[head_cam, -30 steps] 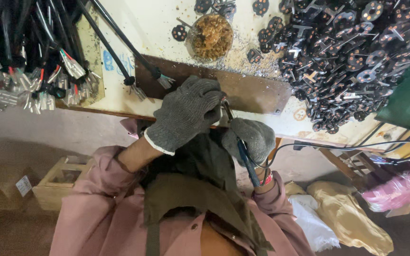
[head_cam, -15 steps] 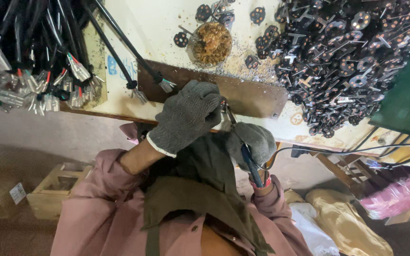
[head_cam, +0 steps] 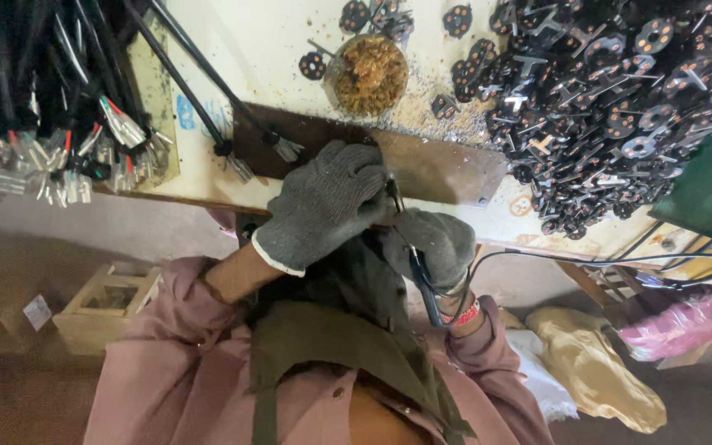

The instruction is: The person, wearing gloves, solders small electronic components with wires at a workbench using a soldering iron, working on one part at a time and setting finished parts onto a large pile of completed assemblies on the bench.

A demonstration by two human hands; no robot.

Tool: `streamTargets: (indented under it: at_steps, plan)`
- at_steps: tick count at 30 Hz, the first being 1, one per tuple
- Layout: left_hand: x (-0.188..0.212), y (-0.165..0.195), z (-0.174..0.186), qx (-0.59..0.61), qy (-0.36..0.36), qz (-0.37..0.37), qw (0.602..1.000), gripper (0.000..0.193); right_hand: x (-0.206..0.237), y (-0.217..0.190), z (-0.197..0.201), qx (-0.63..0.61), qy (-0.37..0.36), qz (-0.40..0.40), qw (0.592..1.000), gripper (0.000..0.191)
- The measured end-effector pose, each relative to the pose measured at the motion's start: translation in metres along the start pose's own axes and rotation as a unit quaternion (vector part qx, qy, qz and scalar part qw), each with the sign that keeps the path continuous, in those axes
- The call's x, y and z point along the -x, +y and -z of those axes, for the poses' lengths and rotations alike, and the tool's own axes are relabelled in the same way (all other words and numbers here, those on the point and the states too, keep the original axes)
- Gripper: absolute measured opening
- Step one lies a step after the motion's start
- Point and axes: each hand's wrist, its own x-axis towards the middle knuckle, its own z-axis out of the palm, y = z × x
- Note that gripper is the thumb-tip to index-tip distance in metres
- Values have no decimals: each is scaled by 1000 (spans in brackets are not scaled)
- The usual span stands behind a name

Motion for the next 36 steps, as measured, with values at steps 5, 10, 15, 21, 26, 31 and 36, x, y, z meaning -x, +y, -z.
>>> streamTargets:
  at_steps: [5,10,15,21,26,31,36]
  plan:
    - [1,-2,-1,-13,10,-13,1000,24,3,-3,-3,58,-13,-10,998,32]
    - [2,-2,-2,-19,15,-10,1000,27,10,-1,-2,51,-19,-19,998,32]
    - [-1,0,-1,-5,3,13,1000,21,13,4,-1,28,-20,-29,999,31]
    - [-2,0,-1,-11,4,6,1000,20,15,4,-1,50,-7,-22,998,29]
    - [-1,0,-2,7,22,6,1000,22,28,7,-2,7,50,-122,991,24]
    - [-1,1,10,-29,65,-21,997,22,49,9,-8,-51,226,-217,948,18]
    - [11,-12,32,-42,88,24,995,15,44,2,-7,-83,178,-189,962,9]
